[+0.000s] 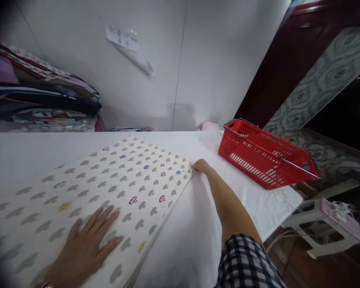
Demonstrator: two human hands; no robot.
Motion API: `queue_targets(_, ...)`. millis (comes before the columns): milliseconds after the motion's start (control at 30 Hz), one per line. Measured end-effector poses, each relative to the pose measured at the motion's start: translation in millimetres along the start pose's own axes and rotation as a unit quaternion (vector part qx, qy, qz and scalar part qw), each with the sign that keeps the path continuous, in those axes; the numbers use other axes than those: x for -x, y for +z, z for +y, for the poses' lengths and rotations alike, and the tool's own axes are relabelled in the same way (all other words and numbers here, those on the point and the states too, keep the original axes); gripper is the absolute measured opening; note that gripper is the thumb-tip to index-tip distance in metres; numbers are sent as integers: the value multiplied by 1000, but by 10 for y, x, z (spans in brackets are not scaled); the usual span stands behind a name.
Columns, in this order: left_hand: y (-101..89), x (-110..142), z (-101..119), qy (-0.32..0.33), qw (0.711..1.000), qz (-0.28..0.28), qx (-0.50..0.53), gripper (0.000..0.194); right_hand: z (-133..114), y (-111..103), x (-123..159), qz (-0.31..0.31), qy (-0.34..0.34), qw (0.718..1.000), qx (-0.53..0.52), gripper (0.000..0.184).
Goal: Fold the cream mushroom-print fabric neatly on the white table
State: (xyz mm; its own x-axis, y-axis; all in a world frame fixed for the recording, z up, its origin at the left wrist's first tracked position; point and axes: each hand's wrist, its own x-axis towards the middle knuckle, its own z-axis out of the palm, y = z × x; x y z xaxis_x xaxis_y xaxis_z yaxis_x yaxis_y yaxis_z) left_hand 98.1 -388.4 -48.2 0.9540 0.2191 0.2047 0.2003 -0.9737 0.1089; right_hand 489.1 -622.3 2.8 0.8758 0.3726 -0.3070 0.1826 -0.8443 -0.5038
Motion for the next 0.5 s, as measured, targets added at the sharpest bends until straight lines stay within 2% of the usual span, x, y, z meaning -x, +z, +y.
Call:
queue_targets(267, -58, -20, 26, -16, 999, -32, 11, 68, 29, 9, -42, 12, 35, 997, 63, 24)
queue_targets(500, 8, 6, 1, -8, 1000, -13, 15, 63, -51, 56, -40, 19, 45, 997, 61, 24)
